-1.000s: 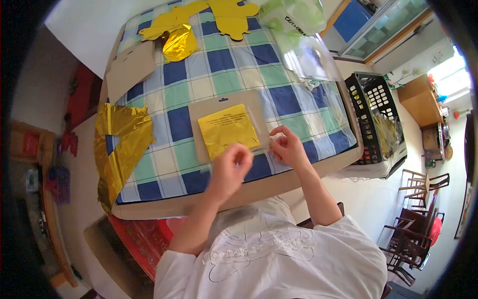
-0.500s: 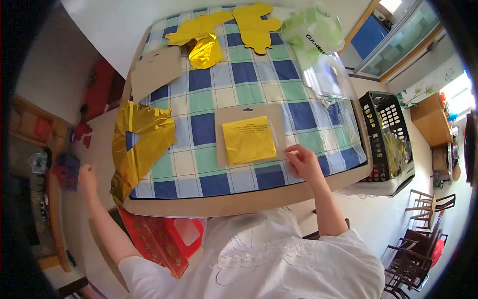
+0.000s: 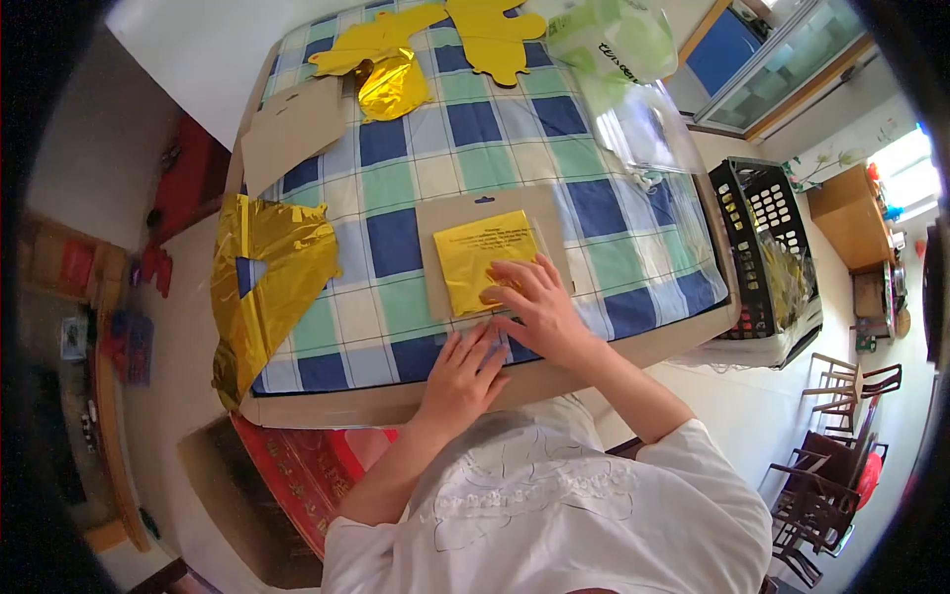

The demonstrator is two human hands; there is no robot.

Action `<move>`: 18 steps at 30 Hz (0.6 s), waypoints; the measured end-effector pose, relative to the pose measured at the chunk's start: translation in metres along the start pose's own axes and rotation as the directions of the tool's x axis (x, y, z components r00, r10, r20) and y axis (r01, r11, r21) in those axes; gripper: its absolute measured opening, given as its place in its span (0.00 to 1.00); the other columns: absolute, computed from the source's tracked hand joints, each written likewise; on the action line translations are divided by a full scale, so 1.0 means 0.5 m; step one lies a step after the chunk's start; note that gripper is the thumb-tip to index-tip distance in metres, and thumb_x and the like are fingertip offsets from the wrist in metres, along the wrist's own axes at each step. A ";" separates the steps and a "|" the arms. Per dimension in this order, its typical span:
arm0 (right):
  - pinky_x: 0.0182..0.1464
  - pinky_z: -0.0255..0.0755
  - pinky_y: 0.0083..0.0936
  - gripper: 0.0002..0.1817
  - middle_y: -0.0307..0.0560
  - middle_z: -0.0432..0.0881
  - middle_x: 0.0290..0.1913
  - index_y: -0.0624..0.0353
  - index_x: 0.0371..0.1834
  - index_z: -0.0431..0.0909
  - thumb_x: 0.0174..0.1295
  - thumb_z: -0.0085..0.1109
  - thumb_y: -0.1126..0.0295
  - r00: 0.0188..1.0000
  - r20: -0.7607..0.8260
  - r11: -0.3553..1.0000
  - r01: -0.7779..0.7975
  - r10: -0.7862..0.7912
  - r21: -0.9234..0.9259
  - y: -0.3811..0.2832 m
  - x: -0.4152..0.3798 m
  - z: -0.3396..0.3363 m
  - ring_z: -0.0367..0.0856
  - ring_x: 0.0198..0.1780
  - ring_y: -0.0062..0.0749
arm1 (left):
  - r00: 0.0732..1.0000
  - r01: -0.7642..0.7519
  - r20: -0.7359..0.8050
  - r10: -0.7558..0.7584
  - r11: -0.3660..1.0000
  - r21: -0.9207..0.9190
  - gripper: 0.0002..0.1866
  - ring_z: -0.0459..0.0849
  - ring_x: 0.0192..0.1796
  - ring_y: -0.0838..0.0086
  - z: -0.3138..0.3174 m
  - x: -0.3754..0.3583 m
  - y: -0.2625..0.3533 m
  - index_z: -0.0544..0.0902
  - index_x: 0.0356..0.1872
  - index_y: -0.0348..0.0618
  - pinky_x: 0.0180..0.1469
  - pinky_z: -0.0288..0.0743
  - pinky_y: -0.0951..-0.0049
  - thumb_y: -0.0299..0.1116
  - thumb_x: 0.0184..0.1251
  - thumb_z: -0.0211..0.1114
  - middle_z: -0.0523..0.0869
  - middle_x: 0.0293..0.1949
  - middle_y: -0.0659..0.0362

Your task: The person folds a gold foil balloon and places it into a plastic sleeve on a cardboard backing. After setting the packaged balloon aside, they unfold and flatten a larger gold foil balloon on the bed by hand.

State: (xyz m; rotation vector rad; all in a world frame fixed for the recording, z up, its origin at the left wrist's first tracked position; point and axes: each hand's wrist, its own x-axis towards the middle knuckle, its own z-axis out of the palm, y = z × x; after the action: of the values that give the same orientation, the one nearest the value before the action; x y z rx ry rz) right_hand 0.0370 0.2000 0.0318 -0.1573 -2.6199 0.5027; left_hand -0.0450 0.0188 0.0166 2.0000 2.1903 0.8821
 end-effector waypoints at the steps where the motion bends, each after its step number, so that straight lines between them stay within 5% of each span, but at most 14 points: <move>1: 0.64 0.60 0.46 0.19 0.43 0.74 0.53 0.50 0.46 0.77 0.50 0.69 0.66 1.000 0.010 1.000 -0.015 0.015 0.003 0.004 0.004 0.009 0.71 0.57 0.44 | 1.000 0.014 0.010 -0.014 1.000 0.001 0.21 0.72 0.65 0.58 0.006 0.002 0.002 0.81 0.51 0.43 0.66 0.65 0.52 0.36 0.56 0.70 0.77 0.58 0.50; 10: 0.63 0.59 0.44 0.19 0.44 0.75 0.49 0.52 0.46 0.76 0.49 0.67 0.65 0.981 -0.050 0.982 -0.189 0.190 0.016 -0.031 -0.007 0.010 0.72 0.54 0.44 | 0.999 0.019 0.027 -0.019 1.000 -0.021 0.20 0.73 0.64 0.58 0.015 0.004 0.005 0.81 0.51 0.45 0.63 0.68 0.54 0.34 0.56 0.70 0.77 0.58 0.51; 15: 0.60 0.64 0.44 0.19 0.46 0.76 0.49 0.53 0.47 0.77 0.50 0.65 0.73 0.981 -0.026 0.980 -0.189 0.191 0.062 -0.004 -0.097 -0.056 0.73 0.51 0.48 | 0.989 -0.032 -0.145 0.031 0.999 -0.002 0.20 0.74 0.63 0.59 -0.010 0.015 -0.013 0.81 0.50 0.45 0.59 0.71 0.58 0.31 0.54 0.71 0.79 0.56 0.53; 18: 0.68 0.60 0.49 0.22 0.49 0.73 0.61 0.53 0.50 0.78 0.48 0.63 0.78 0.981 0.123 0.985 -0.161 0.152 0.062 0.027 -0.125 -0.097 0.71 0.64 0.47 | 0.993 0.010 -0.119 -0.012 1.000 -0.014 0.25 0.73 0.64 0.58 -0.041 0.041 -0.032 0.79 0.53 0.47 0.62 0.70 0.58 0.29 0.50 0.73 0.77 0.59 0.54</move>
State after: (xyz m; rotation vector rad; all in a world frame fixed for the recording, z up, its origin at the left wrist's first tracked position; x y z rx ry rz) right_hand 0.1155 0.2162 0.0404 -0.3221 -2.7133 0.6780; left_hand -0.0711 0.0303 0.0337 1.9765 2.2467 1.0373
